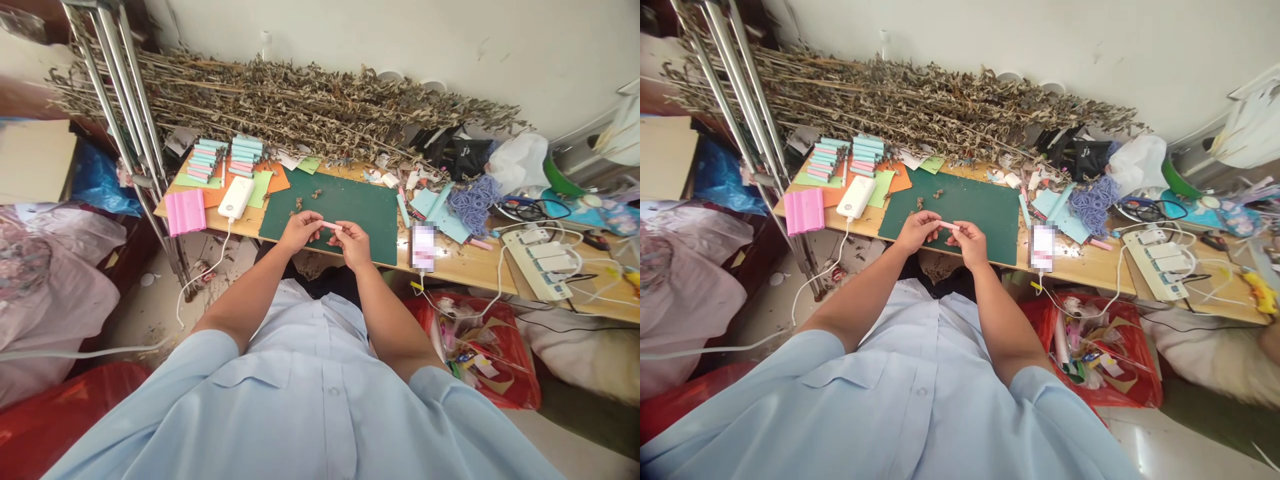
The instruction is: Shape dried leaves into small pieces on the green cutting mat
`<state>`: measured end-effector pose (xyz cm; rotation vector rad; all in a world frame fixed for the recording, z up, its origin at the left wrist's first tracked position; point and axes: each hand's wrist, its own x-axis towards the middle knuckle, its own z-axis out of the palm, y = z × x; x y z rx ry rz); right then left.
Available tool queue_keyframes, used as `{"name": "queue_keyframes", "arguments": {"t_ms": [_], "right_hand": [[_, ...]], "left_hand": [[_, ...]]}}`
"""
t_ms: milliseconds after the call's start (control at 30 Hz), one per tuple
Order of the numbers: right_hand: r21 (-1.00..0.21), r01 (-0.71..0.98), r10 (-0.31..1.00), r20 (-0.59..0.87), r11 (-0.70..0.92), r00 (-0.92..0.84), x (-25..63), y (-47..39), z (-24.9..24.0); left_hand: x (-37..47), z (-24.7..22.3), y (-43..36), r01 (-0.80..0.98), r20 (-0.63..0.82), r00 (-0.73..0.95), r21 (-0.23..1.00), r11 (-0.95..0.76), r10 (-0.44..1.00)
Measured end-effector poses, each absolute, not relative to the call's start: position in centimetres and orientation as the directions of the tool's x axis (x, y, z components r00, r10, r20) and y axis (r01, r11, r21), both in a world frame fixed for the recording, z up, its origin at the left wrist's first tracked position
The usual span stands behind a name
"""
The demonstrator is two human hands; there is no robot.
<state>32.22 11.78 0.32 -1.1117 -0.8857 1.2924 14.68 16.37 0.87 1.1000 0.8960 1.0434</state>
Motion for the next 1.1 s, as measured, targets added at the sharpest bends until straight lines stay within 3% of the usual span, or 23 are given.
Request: {"name": "queue_keyframes", "arguments": {"t_ms": [200,533,667,933,1100], "right_hand": [[-0.962,-0.269,0.993,-0.071,-0.043,0.094,32.3,11.8,0.2],[-0.976,-0.206,0.989,-0.091,-0.066,0.115,32.1,12.1,-0.3],[-0.978,-0.198,0.989,-0.09,-0.066,0.117,32.2,12.1,-0.3],[-0.996,0.059,0.998,-0.059,-0.061,0.032,31.4,12.0,-0.2],[-0.99,0.125,0.998,-0.063,-0.066,0.028,31.2,12.0,-0.1]], "left_hand": [[14.7,1.1,16.2,-0.17,-0.064,0.259,0.979,0.111,0.964],[14.5,0.4,16.3,-0.304,-0.068,0.254,0.941,0.146,0.965],[14.3,0.8,16.1,-0.232,-0.017,0.304,0.969,0.091,0.952],[14.2,1.4,15.6,-0.191,-0.005,0.307,0.979,0.067,0.952],[14.1,1.4,15.5,-0.197,0.015,0.3,0.979,0.047,0.954]]}}
